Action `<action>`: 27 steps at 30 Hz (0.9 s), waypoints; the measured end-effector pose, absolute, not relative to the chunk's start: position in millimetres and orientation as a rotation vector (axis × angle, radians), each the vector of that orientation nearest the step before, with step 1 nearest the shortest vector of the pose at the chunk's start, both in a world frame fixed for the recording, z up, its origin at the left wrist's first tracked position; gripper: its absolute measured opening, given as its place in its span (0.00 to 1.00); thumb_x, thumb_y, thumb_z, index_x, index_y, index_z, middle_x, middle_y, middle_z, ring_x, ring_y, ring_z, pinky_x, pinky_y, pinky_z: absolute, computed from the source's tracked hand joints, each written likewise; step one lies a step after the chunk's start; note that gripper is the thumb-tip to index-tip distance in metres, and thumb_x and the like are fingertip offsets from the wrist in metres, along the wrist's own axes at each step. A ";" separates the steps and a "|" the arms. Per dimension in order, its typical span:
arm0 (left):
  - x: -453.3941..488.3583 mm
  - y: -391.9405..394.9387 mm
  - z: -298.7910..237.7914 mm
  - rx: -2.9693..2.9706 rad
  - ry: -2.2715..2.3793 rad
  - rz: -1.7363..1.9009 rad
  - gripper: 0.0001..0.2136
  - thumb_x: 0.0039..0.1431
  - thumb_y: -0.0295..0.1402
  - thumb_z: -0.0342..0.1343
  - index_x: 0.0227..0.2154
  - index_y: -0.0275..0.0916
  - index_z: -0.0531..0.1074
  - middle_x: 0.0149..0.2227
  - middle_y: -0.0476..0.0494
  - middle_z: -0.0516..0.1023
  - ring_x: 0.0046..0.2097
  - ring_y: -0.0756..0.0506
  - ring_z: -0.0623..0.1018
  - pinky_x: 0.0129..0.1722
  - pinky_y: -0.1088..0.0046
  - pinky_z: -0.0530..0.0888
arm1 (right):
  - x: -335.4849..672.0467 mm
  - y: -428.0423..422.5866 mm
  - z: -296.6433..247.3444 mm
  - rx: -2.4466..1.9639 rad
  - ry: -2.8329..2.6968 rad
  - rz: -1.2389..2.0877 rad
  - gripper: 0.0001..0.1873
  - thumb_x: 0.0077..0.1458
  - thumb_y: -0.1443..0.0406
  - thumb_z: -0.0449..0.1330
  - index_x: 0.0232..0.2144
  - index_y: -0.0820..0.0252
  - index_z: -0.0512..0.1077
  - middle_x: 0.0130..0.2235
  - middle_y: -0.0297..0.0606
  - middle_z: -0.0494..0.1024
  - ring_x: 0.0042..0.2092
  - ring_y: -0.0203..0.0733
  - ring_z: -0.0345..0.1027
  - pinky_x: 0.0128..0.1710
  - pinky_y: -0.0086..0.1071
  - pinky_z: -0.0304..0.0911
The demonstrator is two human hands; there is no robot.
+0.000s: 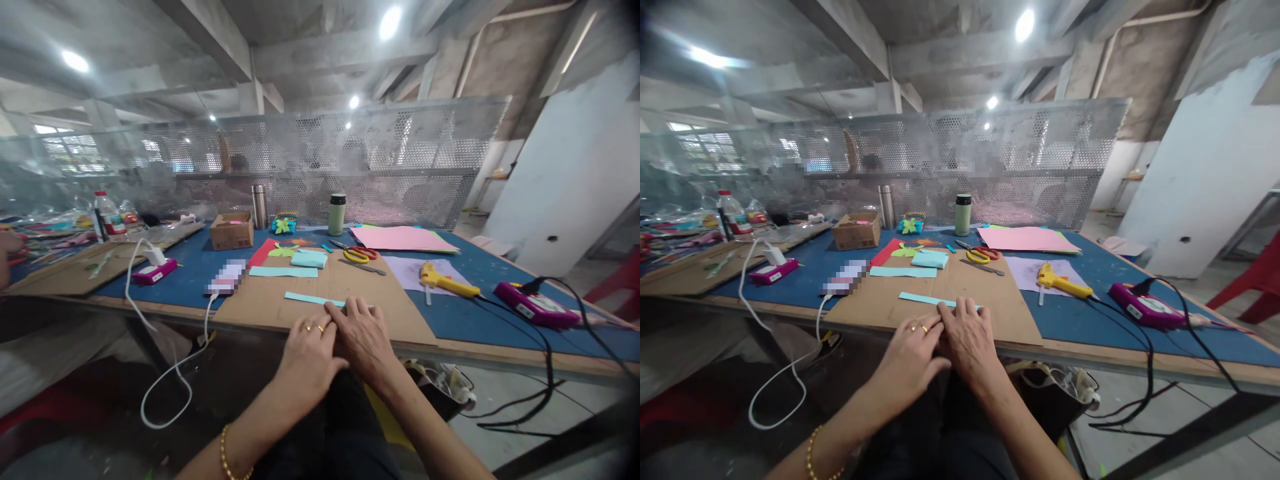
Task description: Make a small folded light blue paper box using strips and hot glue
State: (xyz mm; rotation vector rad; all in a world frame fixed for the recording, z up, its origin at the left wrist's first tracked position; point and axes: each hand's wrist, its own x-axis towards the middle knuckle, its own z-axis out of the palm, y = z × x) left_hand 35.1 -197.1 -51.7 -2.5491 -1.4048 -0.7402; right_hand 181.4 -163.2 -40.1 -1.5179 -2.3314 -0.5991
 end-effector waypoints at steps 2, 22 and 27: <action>11.8 -179.1 -38.3 -2.534 -1.466 -0.753 0.13 0.67 0.35 0.49 0.50 0.41 0.72 0.54 0.42 0.75 0.52 0.43 0.74 0.54 0.61 0.68 | 183.2 -164.0 -38.2 -1.502 -2.349 -0.598 0.19 0.60 0.51 0.57 0.50 0.51 0.68 0.41 0.43 0.70 0.44 0.50 0.60 0.38 0.39 0.47; -56.8 -76.9 4.2 -2.704 -1.723 -1.654 0.20 0.64 0.44 0.51 0.54 0.38 0.70 0.49 0.37 0.78 0.45 0.43 0.78 0.41 0.70 0.72 | 190.2 -76.5 -4.9 -1.275 -2.382 -0.013 0.11 0.58 0.68 0.54 0.25 0.61 0.73 0.28 0.39 0.75 0.30 0.38 0.65 0.30 0.31 0.51; -26.8 -53.8 2.3 -2.488 -1.955 -2.698 0.22 0.53 0.47 0.64 0.44 0.34 0.73 0.41 0.38 0.79 0.33 0.48 0.79 0.28 0.76 0.73 | 194.6 -47.9 5.0 -1.078 -2.164 0.641 0.18 0.56 0.56 0.55 0.20 0.61 0.70 0.21 0.32 0.68 0.24 0.34 0.56 0.25 0.29 0.49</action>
